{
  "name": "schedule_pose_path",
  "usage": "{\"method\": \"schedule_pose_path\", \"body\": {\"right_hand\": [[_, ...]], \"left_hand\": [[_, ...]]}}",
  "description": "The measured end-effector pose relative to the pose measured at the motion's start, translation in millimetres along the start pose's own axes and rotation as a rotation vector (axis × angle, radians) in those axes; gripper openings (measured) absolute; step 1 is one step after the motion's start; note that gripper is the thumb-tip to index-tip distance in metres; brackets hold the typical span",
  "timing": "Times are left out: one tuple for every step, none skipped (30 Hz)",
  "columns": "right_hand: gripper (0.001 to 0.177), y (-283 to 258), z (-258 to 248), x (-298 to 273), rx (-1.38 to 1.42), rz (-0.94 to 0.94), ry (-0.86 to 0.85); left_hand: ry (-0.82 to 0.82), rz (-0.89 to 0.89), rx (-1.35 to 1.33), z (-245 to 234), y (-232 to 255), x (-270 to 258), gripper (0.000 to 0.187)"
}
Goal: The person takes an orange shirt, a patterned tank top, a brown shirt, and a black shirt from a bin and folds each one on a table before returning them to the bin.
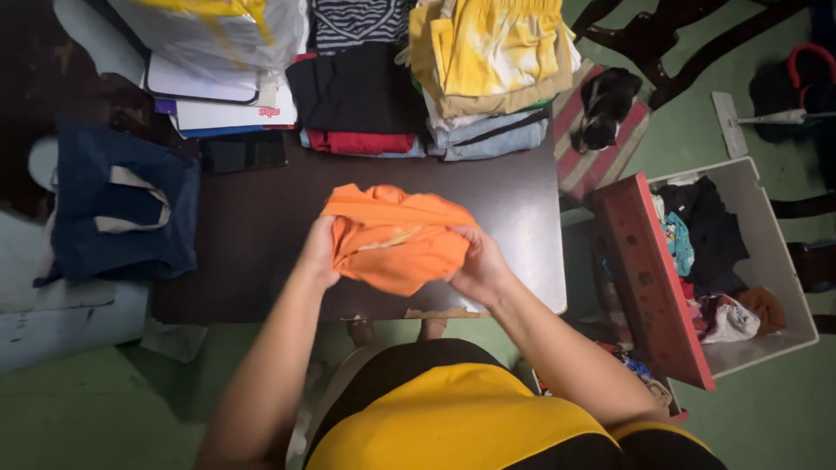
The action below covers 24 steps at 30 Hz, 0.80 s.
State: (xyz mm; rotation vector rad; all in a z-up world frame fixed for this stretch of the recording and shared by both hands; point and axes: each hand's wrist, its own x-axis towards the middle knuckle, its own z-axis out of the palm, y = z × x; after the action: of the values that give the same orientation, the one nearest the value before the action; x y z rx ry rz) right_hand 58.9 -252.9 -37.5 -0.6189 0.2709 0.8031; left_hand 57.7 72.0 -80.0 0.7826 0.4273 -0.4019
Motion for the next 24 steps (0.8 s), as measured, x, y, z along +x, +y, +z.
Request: {"method": "schedule_pose_path", "body": {"right_hand": [[0.055,1.5,21.1,-3.2,-0.003,0.002,-0.004],[0.06,3.2,42.3,-6.5,0.061,0.024,-0.055],[0.064,5.5,63.1,-11.0,0.124,0.048,-0.104],[0.064,0.3,64.7,-7.6,0.121,0.052,-0.105],[0.065,-5.1,66.4,-3.5,0.175,0.083,-0.12],[0.068,-10.7,68.0,0.6,0.229,0.115,-0.134],[0.068,-16.5,54.9,9.3,0.23,0.118,-0.136],[0.065,-22.4,41.6,18.0,0.183,0.143,-0.112],[0.062,-27.9,26.8,23.5,0.139,0.161,-0.082],[0.062,-33.0,10.6,26.3,0.142,0.157,-0.077],[0.058,-42.6,-4.5,32.0,0.068,0.185,-0.038],[0.054,-52.2,-19.4,37.6,-0.007,0.213,0.001],[0.054,-57.1,-18.9,33.7,-0.008,0.215,0.0],[0.051,-62.1,-18.6,29.7,-0.224,0.043,-0.013],[0.049,-67.2,-18.7,25.3,-0.437,-0.134,-0.024],[0.049,-58.4,-34.6,36.2,-0.436,-0.135,-0.024],[0.047,-51.2,-50.8,46.9,-0.516,-0.195,0.061],[0.046,-44.4,-67.1,57.3,-0.595,-0.255,0.146],[0.046,-41.9,-60.8,56.9,-0.593,-0.259,0.147],[0.051,-39.7,-54.5,56.6,-0.393,-0.153,0.16],[0.057,-38.7,-48.7,56.3,-0.194,-0.048,0.172],[0.057,-49.9,-53.0,49.0,-0.194,-0.054,0.172],[0.06,-59.0,-57.0,41.8,-0.114,-0.03,0.079],[0.064,-67.8,-60.9,34.5,-0.034,-0.008,-0.014]], "left_hand": [[0.002,0.005,-0.001,13.1,-0.1,-4.5,0.063],[0.061,-0.104,0.015,26.0,-0.2,-9.0,0.074],[0.12,-0.215,0.03,38.9,-1.6,-14.2,0.085],[0.122,-0.212,0.026,30.0,-18.9,-13.6,0.085],[0.046,-0.275,0.015,21.1,-35.5,-12.2,0.087],[-0.031,-0.339,0.004,12.5,-52.1,-10.5,0.09],[-0.028,-0.337,0.003,24.9,-48.6,-17.1,0.09],[-0.166,-0.295,-0.076,37.7,-45.3,-23.3,0.088],[-0.309,-0.261,-0.154,51.5,-43.7,-29.1,0.087],[-0.311,-0.268,-0.153,54.1,-36.1,-31.1,0.087],[-0.303,-0.244,-0.149,62.9,-28.7,-26.7,0.082],[-0.294,-0.22,-0.145,75.6,-23.2,-21.2,0.078],[-0.278,-0.198,-0.143,73.4,-20.0,-17.5,0.073],[-0.262,-0.175,-0.14,71.7,-16.9,-13.7,0.068],[-0.249,-0.155,-0.136,70.8,-13.5,-9.2,0.064],[-0.235,-0.135,-0.132,68.2,-10.3,-5.2,0.059],[-0.224,-0.114,-0.127,66.9,-7.7,0.5,0.055],[-0.213,-0.093,-0.123,65.9,-5.7,6.5,0.051],[-0.202,-0.073,-0.116,65.7,-0.1,10.7,0.047],[-0.19,-0.052,-0.109,65.8,5.4,14.8,0.043],[-0.181,-0.031,-0.104,66.6,10.5,20.1,0.04],[-0.171,-0.01,-0.098,66.6,16.7,25.8,0.036],[-0.157,0.011,-0.093,65.2,22.5,29.3,0.034],[-0.144,0.032,-0.088,63.6,28.3,32.7,0.031]]}}
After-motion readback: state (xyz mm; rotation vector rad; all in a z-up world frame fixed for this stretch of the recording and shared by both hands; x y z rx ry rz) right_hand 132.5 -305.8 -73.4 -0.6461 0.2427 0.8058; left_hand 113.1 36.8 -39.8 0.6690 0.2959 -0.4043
